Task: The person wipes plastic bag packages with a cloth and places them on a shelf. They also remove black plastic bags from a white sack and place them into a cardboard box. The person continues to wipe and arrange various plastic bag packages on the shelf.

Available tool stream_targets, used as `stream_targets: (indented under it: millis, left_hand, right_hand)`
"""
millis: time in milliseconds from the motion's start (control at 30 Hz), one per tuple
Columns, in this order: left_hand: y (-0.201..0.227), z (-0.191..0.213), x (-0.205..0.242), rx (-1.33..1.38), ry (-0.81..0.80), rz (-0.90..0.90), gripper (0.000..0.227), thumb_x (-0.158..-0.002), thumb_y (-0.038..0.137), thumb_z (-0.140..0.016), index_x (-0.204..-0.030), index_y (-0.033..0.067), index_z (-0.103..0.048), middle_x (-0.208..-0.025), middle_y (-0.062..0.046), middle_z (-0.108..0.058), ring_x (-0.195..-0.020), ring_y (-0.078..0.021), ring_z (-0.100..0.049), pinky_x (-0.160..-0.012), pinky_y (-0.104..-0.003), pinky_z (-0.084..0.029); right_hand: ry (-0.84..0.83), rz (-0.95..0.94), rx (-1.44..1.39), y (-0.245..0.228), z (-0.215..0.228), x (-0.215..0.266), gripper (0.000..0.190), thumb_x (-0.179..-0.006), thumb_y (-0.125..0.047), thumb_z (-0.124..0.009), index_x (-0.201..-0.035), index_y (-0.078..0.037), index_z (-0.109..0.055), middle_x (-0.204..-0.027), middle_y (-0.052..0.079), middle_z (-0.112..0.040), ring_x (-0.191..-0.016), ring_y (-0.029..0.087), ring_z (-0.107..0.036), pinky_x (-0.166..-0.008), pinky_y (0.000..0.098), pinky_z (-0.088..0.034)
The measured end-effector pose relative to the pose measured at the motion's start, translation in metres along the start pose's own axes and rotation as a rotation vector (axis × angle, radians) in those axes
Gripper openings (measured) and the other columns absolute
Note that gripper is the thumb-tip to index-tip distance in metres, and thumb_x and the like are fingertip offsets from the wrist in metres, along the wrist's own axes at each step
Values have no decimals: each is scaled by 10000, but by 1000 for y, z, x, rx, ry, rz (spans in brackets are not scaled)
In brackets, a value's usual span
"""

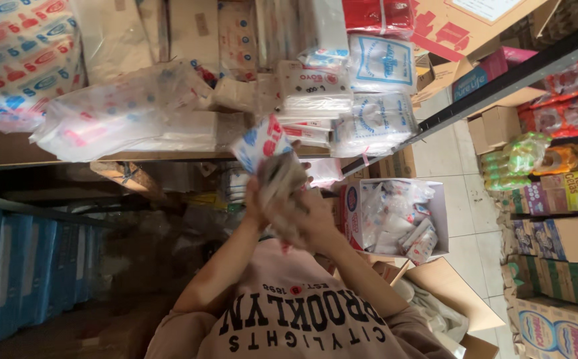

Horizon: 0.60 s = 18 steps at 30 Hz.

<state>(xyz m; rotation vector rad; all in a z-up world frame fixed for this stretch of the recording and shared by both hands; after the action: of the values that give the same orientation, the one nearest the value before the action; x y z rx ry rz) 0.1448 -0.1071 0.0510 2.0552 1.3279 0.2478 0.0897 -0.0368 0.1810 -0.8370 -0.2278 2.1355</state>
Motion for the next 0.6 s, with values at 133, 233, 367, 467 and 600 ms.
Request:
stream_targets:
  millis: [133,233,367,467,600]
  left_hand:
    - [-7,20,17,116,47,39,955,-933,585,-598,-1631,43,-235,-1631,-171,-352,-1491,-322,-377,-1231,-429,-355]
    - [-19,30,21,146,138,1,907,-966,650,-508,-1610,44,-306,-1591,-154,-430,-1449,-305,-451,-1197,-417,-418]
    - [-45,41,32,321,192,91,908,-962,728,-378,-1596,79,-346,-1568,-119,-492,-1422,-265,-515,-1175,-376,-469]
    - [-40,70,37,332,326,36,903,-1004,726,-336,-1603,50,-350,-1529,-158,-496,-1341,-294,-526,-1077,-401,-484]
    - [41,101,32,317,223,-374,830,-1142,622,-384,-1648,-34,-339,-1574,-217,-469,-1396,-344,-485,-1156,-483,-363]
  right_hand:
    - [253,243,-22,-30,-7,-6,360,-870,-303,-827,-1213,-278,-718,-1221,86,-575,-1168,264,-551,-1000,379,-453]
    - [356,43,-90,-1,4,-27,315,-890,-196,-732,-1201,-195,-682,-1362,224,-431,-1321,381,-415,-1126,480,-382]
    - [366,-206,-28,20,-1,-50,356,-911,-114,-685,-1266,-112,-702,-1469,232,-486,-1383,390,-461,-1178,502,-369]
    - [267,-162,-144,10,-24,-55,404,-893,-121,-685,-1296,-98,-690,-1468,242,-468,-1401,423,-457,-1176,513,-397]
    - [116,-73,-276,-10,-56,-32,394,-880,-140,-715,-1274,-117,-720,-1417,208,-514,-1338,409,-535,-1116,495,-487]
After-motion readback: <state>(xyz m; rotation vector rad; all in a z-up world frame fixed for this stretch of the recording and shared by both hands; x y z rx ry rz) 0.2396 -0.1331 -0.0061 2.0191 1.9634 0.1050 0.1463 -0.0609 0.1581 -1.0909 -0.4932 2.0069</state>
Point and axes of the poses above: each hand's wrist, its own x-axis away from the middle knuckle, its own z-axis out of the back of the hand, y = z × x, the point moved 9 cm from there along -x, towards the middle knuckle
